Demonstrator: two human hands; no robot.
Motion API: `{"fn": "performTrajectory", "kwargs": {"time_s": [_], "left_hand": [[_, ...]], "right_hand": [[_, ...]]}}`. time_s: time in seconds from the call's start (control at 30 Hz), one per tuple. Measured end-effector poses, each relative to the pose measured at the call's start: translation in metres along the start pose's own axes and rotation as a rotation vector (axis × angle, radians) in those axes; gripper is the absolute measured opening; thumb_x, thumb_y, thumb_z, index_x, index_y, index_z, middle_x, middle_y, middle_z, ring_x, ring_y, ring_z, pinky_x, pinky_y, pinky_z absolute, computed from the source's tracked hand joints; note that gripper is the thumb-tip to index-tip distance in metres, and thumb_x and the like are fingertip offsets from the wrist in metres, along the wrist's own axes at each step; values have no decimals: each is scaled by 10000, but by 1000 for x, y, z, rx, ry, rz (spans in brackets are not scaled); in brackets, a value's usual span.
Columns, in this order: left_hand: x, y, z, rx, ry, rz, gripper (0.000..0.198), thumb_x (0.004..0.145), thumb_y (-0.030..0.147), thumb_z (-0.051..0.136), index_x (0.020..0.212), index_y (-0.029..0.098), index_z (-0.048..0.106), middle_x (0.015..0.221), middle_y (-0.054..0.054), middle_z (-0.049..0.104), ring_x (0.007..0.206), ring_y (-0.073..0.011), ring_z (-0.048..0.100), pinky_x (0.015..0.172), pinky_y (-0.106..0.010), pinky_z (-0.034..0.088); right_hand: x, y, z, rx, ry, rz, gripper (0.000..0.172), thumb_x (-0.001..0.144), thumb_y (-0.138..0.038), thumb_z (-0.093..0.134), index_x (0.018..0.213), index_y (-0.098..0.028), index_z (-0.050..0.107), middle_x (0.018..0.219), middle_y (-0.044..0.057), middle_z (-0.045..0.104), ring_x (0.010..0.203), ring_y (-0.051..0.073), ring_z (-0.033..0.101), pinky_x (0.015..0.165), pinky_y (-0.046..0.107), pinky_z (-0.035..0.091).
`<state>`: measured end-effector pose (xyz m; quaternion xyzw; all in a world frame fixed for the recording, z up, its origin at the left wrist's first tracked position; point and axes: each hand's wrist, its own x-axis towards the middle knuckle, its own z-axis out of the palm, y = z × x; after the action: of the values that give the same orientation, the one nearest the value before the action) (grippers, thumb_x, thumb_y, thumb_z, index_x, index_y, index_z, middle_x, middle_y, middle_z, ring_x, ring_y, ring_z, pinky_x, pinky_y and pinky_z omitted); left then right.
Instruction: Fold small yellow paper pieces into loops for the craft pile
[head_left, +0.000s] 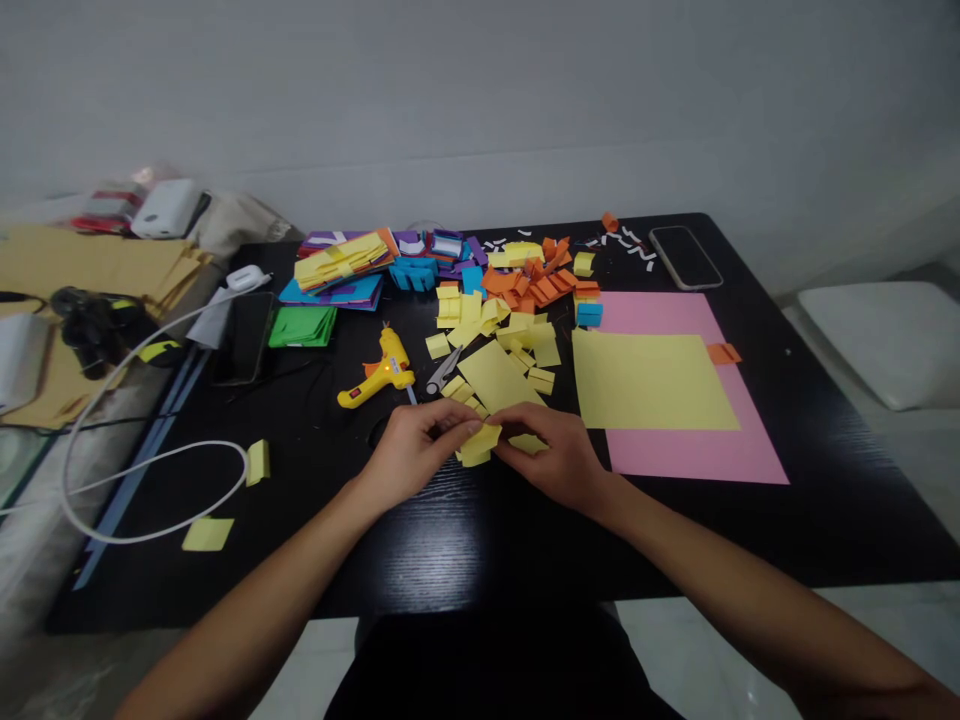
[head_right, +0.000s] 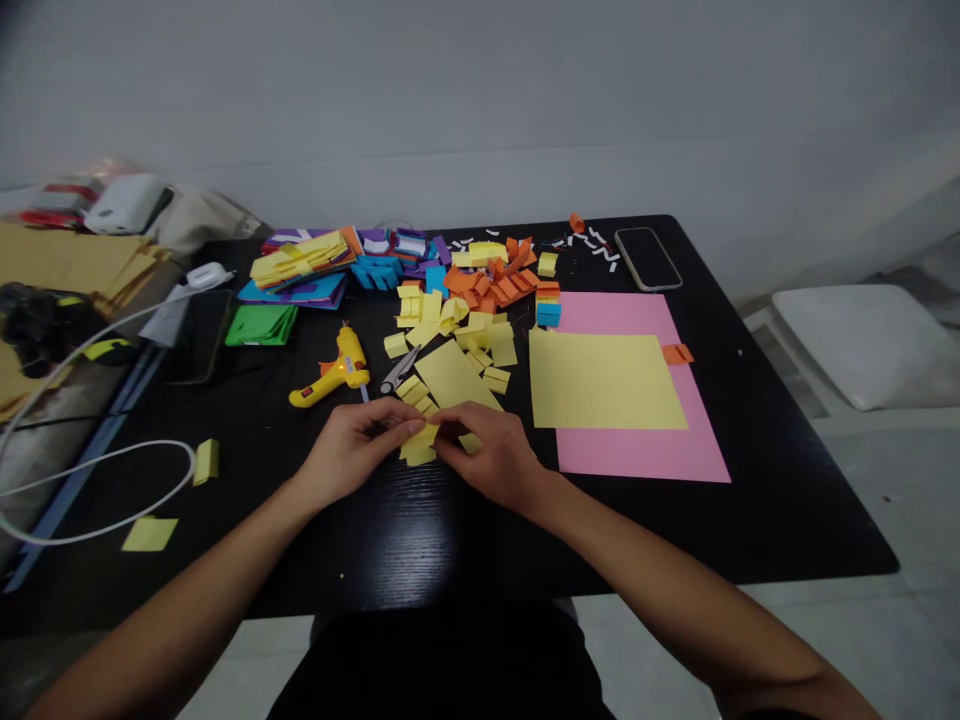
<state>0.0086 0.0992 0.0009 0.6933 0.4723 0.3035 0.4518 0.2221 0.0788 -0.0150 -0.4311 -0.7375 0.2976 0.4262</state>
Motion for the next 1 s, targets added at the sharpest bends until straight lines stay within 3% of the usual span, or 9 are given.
{"fn": "performTrajectory", "kwargs": {"time_s": [0.5, 0.87, 1.0], "left_hand": [[0, 0, 1, -85, -14, -25, 174, 909, 349, 746, 970, 194, 794, 851, -38, 806, 723, -153, 720, 651, -243, 557], [-1, 1, -1, -8, -9, 37, 146, 910, 321, 761, 981, 194, 767, 835, -11, 805, 745, -146, 737, 679, -224, 554], [-1, 3, 0, -9, -5, 62, 118, 911, 290, 758, 963, 187, 735, 784, 1, 777, 704, -128, 713, 641, -205, 531]], "right_hand": [[-3, 3, 3, 20, 2, 14, 188, 905, -172, 665, 1064, -242, 740, 957, 34, 806, 822, 177, 774, 797, 327, 637], [1, 1, 3, 434, -38, 342, 138, 894, -282, 729, 1001, -198, 755, 922, 52, 799, 815, 169, 770, 757, 287, 641], [4, 3, 4, 514, -59, 387, 137, 839, -286, 780, 940, -195, 769, 871, 35, 795, 758, 151, 753, 737, 282, 636]]}}
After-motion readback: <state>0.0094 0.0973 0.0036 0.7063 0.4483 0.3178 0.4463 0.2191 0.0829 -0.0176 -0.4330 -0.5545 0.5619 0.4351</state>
